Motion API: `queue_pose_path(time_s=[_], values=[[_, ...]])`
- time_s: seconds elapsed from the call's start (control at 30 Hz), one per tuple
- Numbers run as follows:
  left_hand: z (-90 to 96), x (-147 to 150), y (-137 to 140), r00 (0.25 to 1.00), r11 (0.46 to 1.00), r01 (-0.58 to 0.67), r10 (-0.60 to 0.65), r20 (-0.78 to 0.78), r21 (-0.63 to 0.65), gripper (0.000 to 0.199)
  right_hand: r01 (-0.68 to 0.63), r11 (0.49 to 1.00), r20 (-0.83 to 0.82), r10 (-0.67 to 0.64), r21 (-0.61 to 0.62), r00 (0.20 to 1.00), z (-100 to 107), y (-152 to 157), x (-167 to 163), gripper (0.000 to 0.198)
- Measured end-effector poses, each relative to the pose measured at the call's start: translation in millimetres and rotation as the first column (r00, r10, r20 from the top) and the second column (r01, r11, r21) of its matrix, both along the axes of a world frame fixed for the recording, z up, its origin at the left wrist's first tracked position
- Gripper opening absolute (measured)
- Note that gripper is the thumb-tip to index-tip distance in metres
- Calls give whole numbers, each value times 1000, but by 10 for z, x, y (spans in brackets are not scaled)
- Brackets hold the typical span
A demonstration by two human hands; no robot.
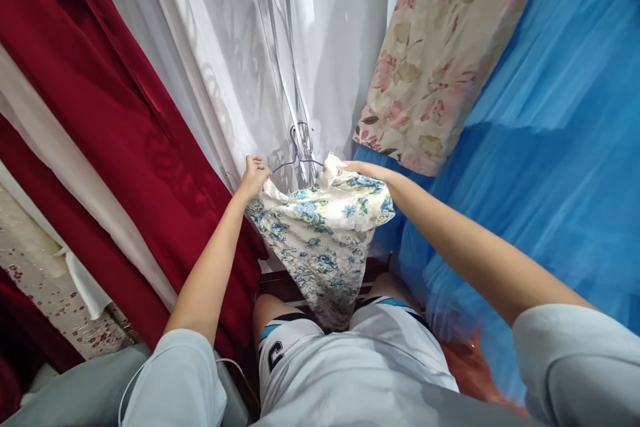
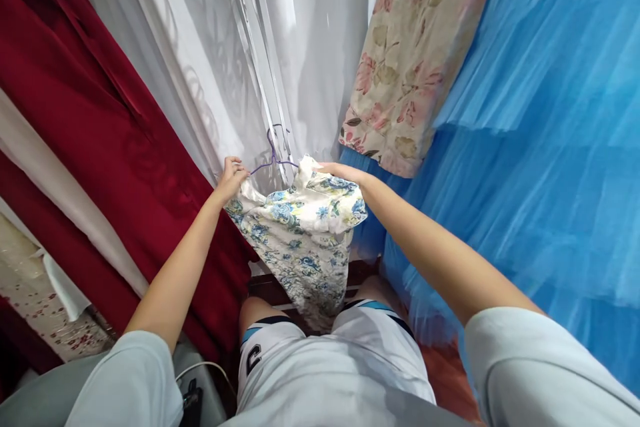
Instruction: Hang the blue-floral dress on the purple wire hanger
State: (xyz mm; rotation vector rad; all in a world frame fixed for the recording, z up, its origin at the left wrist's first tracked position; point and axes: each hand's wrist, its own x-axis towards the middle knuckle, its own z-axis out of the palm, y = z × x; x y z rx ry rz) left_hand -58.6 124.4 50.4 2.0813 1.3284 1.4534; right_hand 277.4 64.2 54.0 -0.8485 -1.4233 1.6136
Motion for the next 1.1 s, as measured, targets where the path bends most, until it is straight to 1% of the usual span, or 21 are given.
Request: queue_pose_path(time_s=[0.07,0.13,0.23,0.3,0.33,0.4,0.47,0.53,0.6,0.63,0.67,0.7,0.73,0.77,0.8,0.83,0.87,0.93,0.97,1.03,1.1], values=[[-3,58,-47,999,996,-39,40,-17,75,30,53,997,-28,-54,-50,998,-167,-64,53,23],[-45,15,-149,994,988,-65,76,-74,139,20,131,990,-66,-133,-46,989,-377,-182,141,34],[-111,-104,-334,984,981,-60,90,-156,183,26,313,946,-109,-304,82,946,-653,-412,263,51],[-103,-136,-420,973,974,-87,128,-191,210,28,421,879,-105,-408,224,907,-700,-513,299,49],[-75,-129,-441,966,970,-101,149,-210,221,28,462,836,-115,-449,295,886,-664,-526,299,46],[16,-82,-434,953,964,-116,175,-247,238,27,526,757,-158,-507,389,847,-484,-481,259,42],[122,-13,-373,947,957,-122,192,-259,264,24,575,699,-197,-548,425,813,-229,-402,156,43],[191,51,-286,946,944,-154,225,-232,292,19,585,650,-196,-571,486,797,-1,-402,-23,45],[186,95,-207,955,938,-200,252,-159,283,18,497,603,-122,-553,624,824,129,-566,-258,48],[155,108,-183,964,941,-214,247,-99,261,20,392,586,-42,-520,709,853,152,-709,-378,49],[107,115,-173,974,949,-218,228,-18,227,23,213,579,85,-444,787,892,151,-878,-487,49],[50,118,-179,978,960,-205,192,87,189,28,-1,562,224,-328,827,918,130,-1054,-574,45],[-10,119,-202,967,973,-172,137,215,153,31,-222,526,374,-201,821,905,94,-1215,-633,40],[-65,120,-242,936,984,-127,77,344,126,34,-359,477,469,-130,802,874,48,-1342,-662,40],[-108,128,-295,893,990,-86,26,450,113,37,-444,437,532,-98,782,841,-6,-1420,-664,46],[-136,146,-359,848,994,-33,-28,530,105,38,-472,411,558,-116,780,822,-64,-1443,-645,56],[-145,181,-433,803,995,42,-90,589,95,39,-451,395,550,-181,800,815,-127,-1413,-616,66],[-117,315,-593,707,966,251,-226,670,62,37,-366,354,488,-369,861,791,-262,-1239,-564,87],[-90,416,-674,644,927,372,-290,708,41,36,-330,320,449,-457,888,768,-333,-1129,-556,99],[-41,672,-823,504,808,590,-368,781,0,30,-291,257,388,-570,922,724,-477,-945,-584,118],[-33,940,-941,446,721,691,-375,813,-46,23,-287,232,369,-611,929,701,-612,-866,-624,121]])
